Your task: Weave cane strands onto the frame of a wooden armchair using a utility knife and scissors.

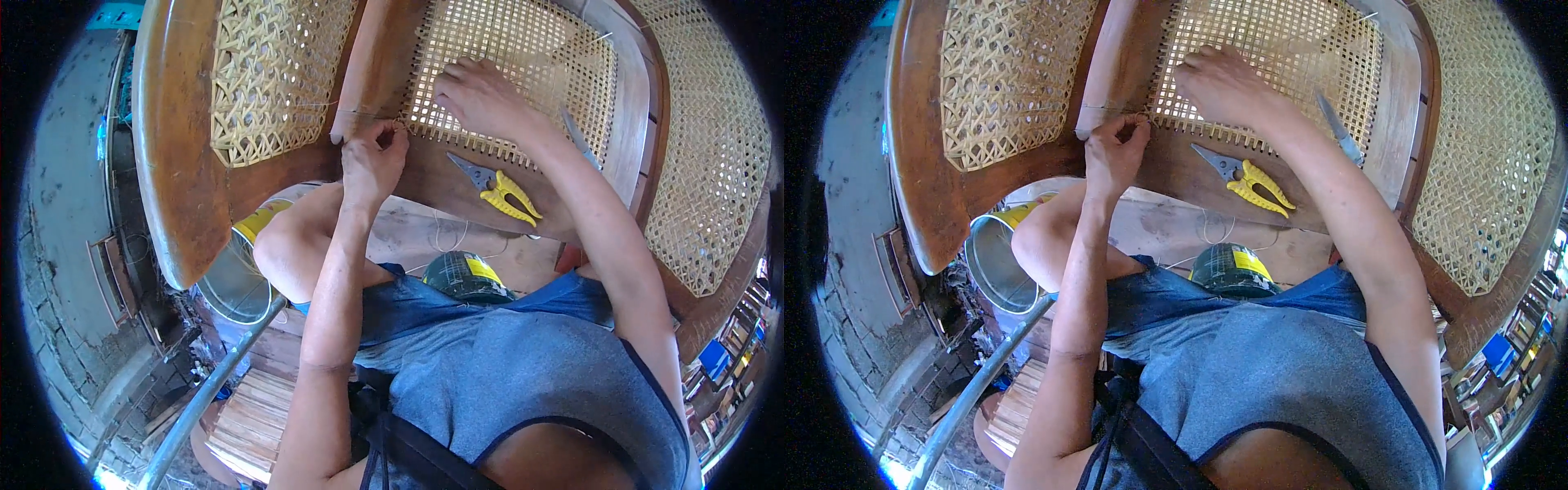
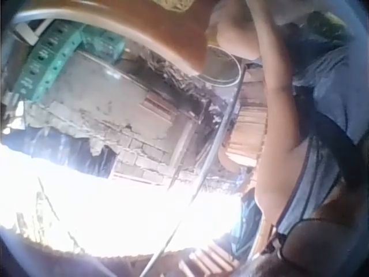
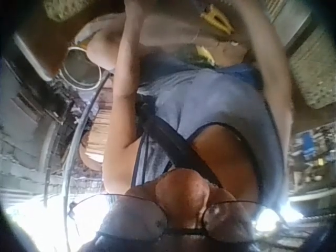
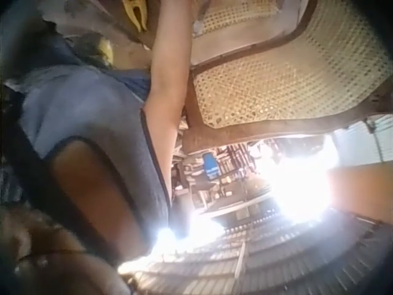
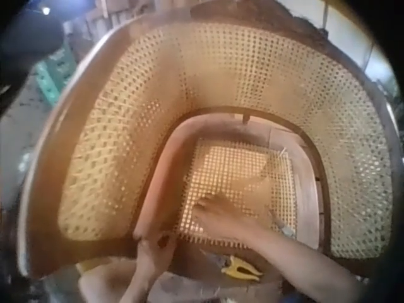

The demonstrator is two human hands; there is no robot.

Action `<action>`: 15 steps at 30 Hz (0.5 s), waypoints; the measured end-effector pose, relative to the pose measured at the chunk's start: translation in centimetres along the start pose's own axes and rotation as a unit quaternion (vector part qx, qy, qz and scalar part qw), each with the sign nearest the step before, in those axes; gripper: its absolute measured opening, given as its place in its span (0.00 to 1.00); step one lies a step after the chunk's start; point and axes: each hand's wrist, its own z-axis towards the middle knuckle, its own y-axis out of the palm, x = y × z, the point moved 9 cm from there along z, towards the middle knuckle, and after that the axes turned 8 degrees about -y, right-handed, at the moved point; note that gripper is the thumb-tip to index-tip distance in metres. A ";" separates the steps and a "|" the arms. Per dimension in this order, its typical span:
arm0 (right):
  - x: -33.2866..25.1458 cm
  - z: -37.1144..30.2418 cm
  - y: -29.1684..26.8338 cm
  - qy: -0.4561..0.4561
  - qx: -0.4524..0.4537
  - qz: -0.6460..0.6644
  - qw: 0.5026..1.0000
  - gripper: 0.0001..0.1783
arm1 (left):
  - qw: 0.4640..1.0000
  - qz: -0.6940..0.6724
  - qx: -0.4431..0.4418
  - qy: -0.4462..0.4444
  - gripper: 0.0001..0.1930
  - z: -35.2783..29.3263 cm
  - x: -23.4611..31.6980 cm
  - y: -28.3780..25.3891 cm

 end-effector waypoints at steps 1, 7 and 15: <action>-0.2 0.1 0.1 -0.008 0.015 -0.037 0.999 0.14 | 1.000 -0.025 0.002 0.013 0.10 0.0 0.1 0.0; -0.8 0.5 0.3 -0.030 0.009 -0.110 0.993 0.15 | 0.999 -0.033 -0.008 0.002 0.10 -0.2 0.2 -0.1; 0.3 0.6 -0.9 0.027 -0.023 0.010 0.999 0.19 | 0.999 -0.015 0.021 0.023 0.10 -0.2 0.3 0.1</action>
